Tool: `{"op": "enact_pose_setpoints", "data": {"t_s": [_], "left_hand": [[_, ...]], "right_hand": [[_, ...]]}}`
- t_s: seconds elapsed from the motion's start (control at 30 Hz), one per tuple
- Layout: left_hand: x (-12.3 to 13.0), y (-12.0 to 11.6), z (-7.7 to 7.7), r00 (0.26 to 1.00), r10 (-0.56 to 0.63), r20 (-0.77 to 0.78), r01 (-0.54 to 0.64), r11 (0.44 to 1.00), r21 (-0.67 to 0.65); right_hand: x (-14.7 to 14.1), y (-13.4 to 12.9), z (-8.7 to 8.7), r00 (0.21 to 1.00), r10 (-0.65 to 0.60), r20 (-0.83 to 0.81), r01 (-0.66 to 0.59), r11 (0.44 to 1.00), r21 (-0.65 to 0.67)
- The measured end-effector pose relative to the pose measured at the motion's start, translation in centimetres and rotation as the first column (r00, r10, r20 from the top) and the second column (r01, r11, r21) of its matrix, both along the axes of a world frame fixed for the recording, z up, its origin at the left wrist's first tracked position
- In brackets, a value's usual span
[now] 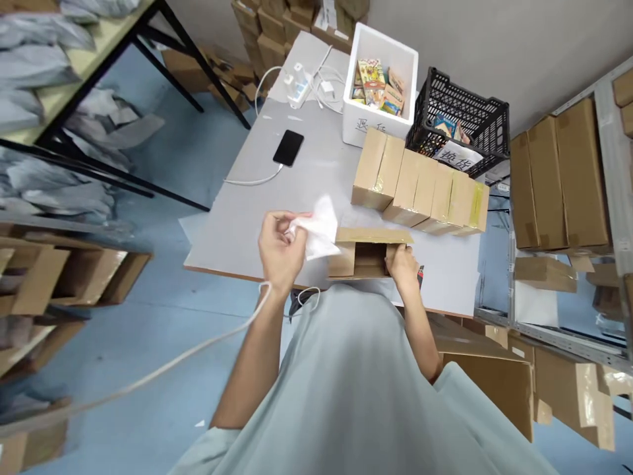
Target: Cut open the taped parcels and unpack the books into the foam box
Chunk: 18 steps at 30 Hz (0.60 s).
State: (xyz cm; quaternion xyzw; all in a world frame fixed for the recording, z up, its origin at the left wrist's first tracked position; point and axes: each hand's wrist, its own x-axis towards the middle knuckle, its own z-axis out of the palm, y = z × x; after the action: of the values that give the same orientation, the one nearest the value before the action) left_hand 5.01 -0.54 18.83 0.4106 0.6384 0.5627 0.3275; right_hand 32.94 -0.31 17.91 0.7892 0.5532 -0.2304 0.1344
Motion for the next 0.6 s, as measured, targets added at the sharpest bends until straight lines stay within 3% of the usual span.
{"op": "enact_pose_setpoints", "data": {"t_s": [0.1, 0.17, 0.23, 0.33, 0.4, 0.5, 0.6], "left_hand": [[3.1, -1.7, 5.2, 0.979, -0.193, -0.071, 0.201, 0.972, 0.125], [5.2, -2.8, 7.0, 0.926, -0.361, -0.108, 0.373, 0.920, 0.119], [6.8, -3.5, 7.4, 0.838, -0.531, -0.127, 0.542, 0.837, 0.073], [8.1, -3.8, 6.6, 0.679, -0.721, -0.139, 0.723, 0.689, -0.044], [8.3, -3.4, 5.4, 0.601, -0.783, -0.161, 0.770, 0.621, -0.145], [8.7, -1.6, 3.1, 0.511, -0.825, -0.241, 0.764, 0.564, -0.312], [10.3, 1.5, 0.7, 0.356, -0.874, -0.329, 0.651, 0.485, -0.584]], "right_hand": [[0.3, -0.5, 0.2, 0.999, 0.000, -0.042, 0.000, 1.000, 0.002], [0.4, -0.9, 0.1, 0.997, -0.006, -0.079, 0.007, 1.000, 0.010], [0.2, -1.2, -0.1, 0.994, -0.012, -0.111, 0.015, 1.000, 0.020], [0.3, -1.6, -0.1, 0.988, -0.011, -0.153, 0.016, 0.999, 0.029], [1.0, -1.9, 0.1, 0.980, 0.007, -0.200, 0.003, 0.999, 0.049], [2.6, -2.7, 0.4, 0.973, 0.000, -0.232, 0.025, 0.994, 0.107], [3.9, -3.4, 0.3, 0.973, -0.023, -0.229, 0.060, 0.986, 0.155]]}}
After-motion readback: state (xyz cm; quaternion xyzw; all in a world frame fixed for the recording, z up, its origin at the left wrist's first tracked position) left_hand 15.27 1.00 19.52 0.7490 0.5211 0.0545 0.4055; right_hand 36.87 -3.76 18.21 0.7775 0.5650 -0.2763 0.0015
